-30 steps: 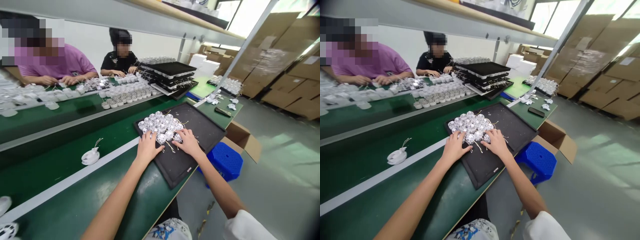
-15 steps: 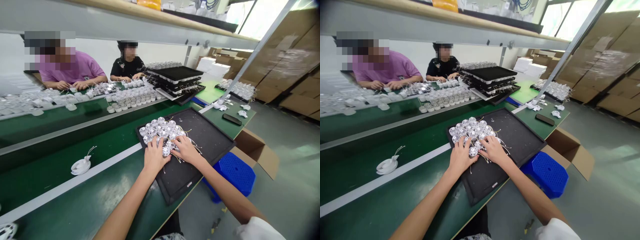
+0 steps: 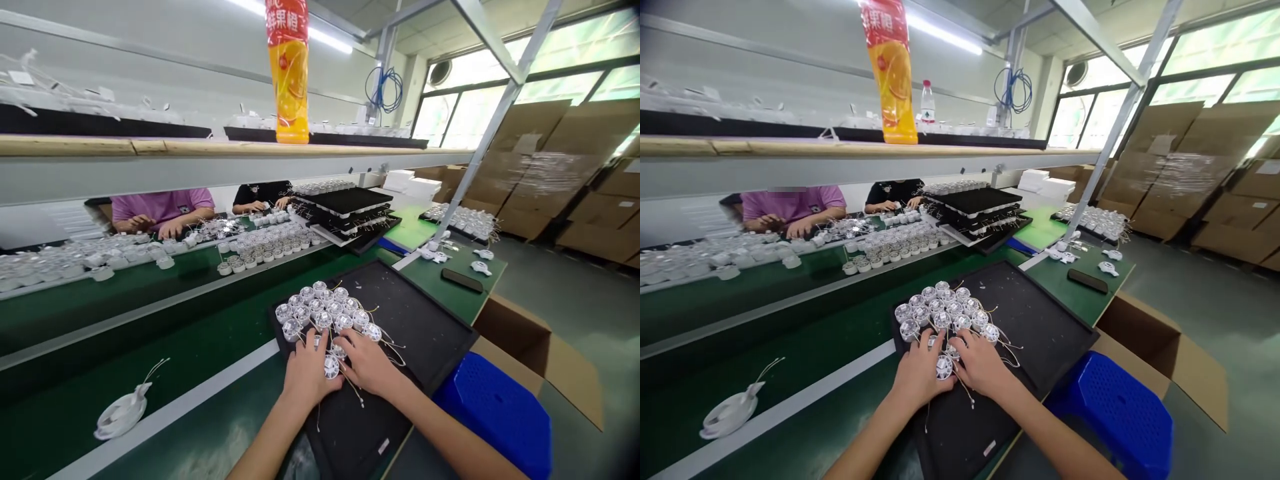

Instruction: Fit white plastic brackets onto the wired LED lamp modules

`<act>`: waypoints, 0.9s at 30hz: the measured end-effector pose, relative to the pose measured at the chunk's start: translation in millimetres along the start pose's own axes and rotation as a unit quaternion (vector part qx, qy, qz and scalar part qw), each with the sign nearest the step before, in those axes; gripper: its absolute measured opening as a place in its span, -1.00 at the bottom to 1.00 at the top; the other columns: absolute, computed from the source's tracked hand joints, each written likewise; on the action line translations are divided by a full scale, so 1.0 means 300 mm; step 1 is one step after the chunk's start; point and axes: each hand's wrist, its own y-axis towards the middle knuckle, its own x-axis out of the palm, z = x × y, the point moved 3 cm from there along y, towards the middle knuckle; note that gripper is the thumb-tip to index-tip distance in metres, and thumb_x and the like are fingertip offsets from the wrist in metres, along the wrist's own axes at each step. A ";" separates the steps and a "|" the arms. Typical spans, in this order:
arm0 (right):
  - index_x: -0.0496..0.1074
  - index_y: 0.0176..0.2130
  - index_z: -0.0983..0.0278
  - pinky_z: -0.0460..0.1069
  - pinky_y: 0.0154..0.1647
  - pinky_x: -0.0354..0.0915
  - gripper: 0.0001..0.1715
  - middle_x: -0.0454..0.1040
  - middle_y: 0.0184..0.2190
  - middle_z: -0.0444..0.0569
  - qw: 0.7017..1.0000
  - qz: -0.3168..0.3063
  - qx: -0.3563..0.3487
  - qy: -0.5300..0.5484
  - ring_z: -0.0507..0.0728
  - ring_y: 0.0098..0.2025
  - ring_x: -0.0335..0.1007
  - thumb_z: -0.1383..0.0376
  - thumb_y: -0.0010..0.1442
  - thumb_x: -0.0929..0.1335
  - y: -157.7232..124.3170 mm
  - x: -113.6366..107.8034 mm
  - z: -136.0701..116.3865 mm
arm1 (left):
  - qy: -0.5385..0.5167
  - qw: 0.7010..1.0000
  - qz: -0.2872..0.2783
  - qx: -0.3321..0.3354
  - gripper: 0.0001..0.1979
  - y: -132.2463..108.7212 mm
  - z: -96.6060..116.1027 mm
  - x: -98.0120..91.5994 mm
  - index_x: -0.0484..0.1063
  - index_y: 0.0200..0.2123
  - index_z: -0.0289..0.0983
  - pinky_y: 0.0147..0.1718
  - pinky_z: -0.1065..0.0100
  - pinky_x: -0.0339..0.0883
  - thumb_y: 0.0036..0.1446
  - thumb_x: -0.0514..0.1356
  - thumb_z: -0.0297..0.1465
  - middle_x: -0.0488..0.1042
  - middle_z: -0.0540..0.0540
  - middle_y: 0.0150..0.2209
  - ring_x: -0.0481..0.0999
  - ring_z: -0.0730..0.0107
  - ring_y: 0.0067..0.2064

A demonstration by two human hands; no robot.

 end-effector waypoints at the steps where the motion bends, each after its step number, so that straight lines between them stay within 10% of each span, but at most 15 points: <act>1: 0.32 0.28 0.20 0.15 0.02 0.47 -0.46 0.42 0.19 0.15 1.000 -0.008 0.002 0.005 0.30 0.10 0.47 0.29 0.36 0.38 0.000 -0.001 -0.002 | 0.004 1.000 -0.005 0.005 -0.12 0.002 0.005 -0.007 0.29 0.39 -0.24 -0.04 -0.09 0.52 0.04 0.36 -0.08 0.35 -0.36 0.26 0.50 -0.25 0.10; 6: 0.26 0.37 0.15 0.17 0.03 0.46 -0.45 0.37 0.23 0.17 0.998 -0.038 0.034 0.036 0.31 0.08 0.48 0.28 0.44 0.29 -0.024 -0.023 -0.003 | -0.001 0.999 -0.019 0.030 -0.41 0.011 0.033 -0.028 0.42 0.19 -0.24 -0.04 -0.01 0.50 0.17 0.24 -0.06 0.39 -0.32 0.18 0.48 -0.21 0.11; 21: 0.26 0.42 0.02 0.13 0.02 0.47 -0.33 0.43 0.20 0.07 0.966 -0.110 0.078 0.219 0.21 -0.12 0.55 0.17 0.38 0.34 -0.098 -0.154 -0.018 | -0.032 0.996 -0.050 0.070 -0.29 -0.072 0.081 -0.143 0.47 0.16 -0.19 -0.16 -0.02 0.55 0.03 0.25 0.09 0.46 -0.26 0.14 0.63 -0.16 -0.10; 27: 0.29 0.41 0.09 0.17 0.17 0.43 -0.27 0.49 0.19 0.07 0.902 -0.146 0.172 0.369 0.28 0.04 0.54 -0.04 0.37 0.36 -0.182 -0.090 -0.010 | -0.267 0.950 -0.160 0.006 -0.32 -0.121 0.029 -0.139 0.55 0.02 -0.19 0.01 -0.10 0.46 -0.07 0.36 0.12 0.52 -0.23 0.01 0.60 -0.21 -0.05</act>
